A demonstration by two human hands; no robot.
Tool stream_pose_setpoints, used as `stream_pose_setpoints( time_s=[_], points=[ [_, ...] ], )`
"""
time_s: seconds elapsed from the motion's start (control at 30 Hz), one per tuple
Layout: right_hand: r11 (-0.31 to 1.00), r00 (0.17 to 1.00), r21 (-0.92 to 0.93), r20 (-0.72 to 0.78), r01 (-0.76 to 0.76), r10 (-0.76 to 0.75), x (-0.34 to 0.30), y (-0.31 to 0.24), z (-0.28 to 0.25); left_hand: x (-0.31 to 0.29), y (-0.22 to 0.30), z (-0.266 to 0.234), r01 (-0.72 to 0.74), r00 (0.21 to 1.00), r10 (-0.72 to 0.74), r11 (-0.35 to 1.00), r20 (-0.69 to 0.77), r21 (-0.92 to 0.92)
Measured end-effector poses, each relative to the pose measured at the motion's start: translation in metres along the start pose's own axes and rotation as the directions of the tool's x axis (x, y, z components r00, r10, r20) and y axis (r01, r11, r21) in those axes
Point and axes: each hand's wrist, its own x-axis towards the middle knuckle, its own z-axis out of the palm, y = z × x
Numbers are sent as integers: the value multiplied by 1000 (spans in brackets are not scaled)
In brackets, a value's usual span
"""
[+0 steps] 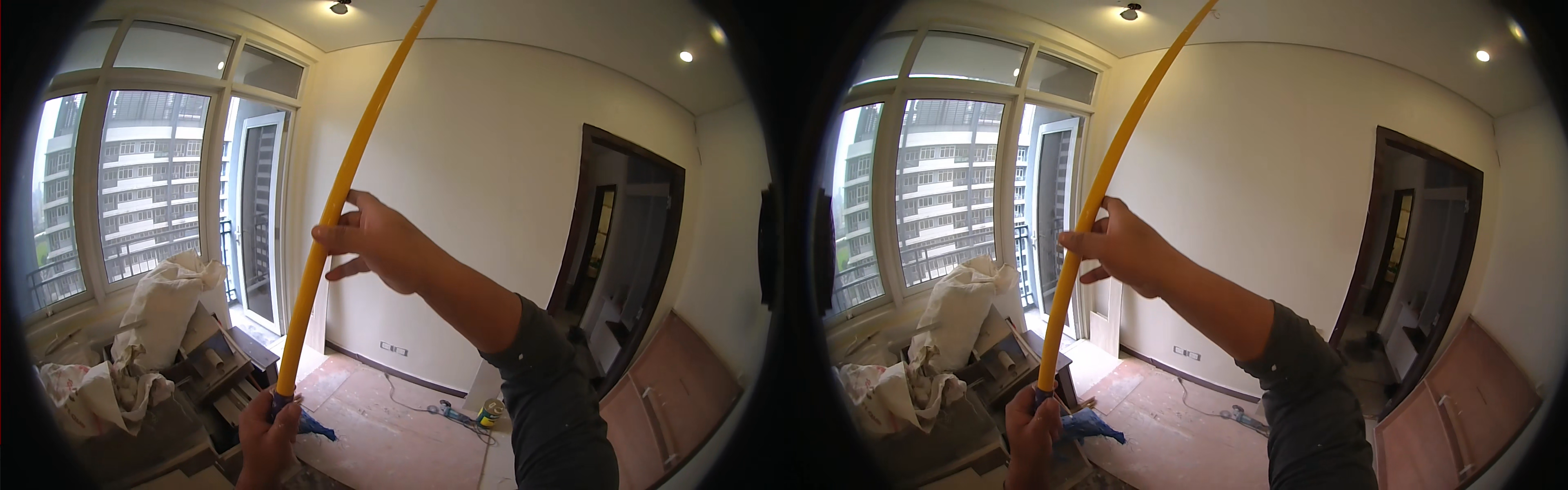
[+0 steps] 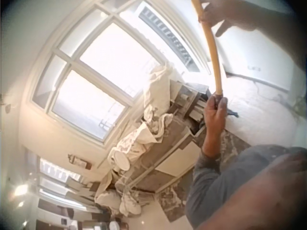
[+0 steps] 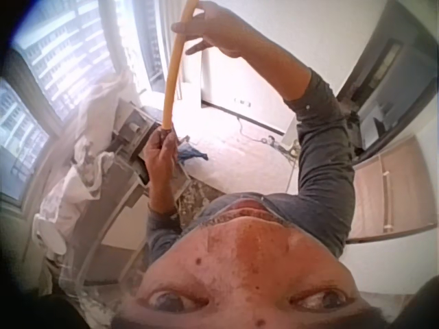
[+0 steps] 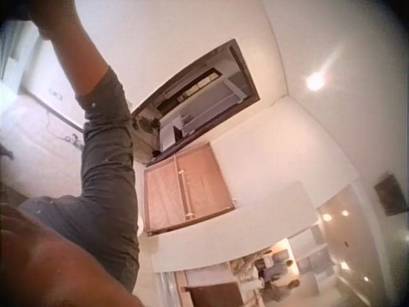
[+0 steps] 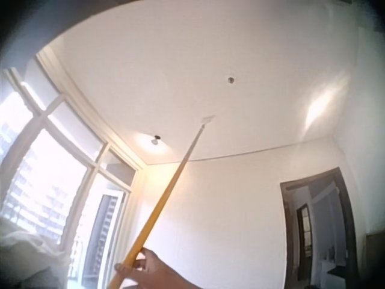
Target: Painting a ceiling using a paint roller on an extension pole.
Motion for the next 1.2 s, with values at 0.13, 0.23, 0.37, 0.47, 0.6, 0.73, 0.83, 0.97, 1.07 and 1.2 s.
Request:
stream_pose_setpoints(
  time_s=[0.13,0.23,0.37,0.47,0.6,0.73,0.83,0.97,1.07,1.2],
  points=[
    [999,996,11,-83,31,-30,26,-5,-20,34,13,13,-5,999,7,999,47,-45],
    [999,990,28,-136,32,-28,43,-2,-35,60,16,24,-32,998,32,999,50,-15],
    [997,979,41,-200,60,-51,68,9,-65,99,15,45,-76,994,73,996,78,37],
    [998,964,38,-263,46,-35,91,21,-98,136,7,66,-86,994,81,994,78,62],
    [996,944,67,-327,61,-36,116,39,-140,183,0,97,-122,990,111,985,88,122],
    [997,921,49,-387,59,-36,142,56,-181,233,-12,126,-153,985,139,978,106,139],
    [996,905,55,-423,73,-43,160,71,-214,264,-16,153,-108,988,93,987,122,120],
    [993,886,79,-462,92,-45,181,94,-262,312,-35,189,-165,983,146,966,110,200],
    [989,881,104,-471,109,-48,194,110,-292,342,-47,215,-175,982,158,964,102,200],
    [979,864,124,-498,162,-80,208,130,-327,373,-59,243,-150,985,129,969,115,198]
  ],
)
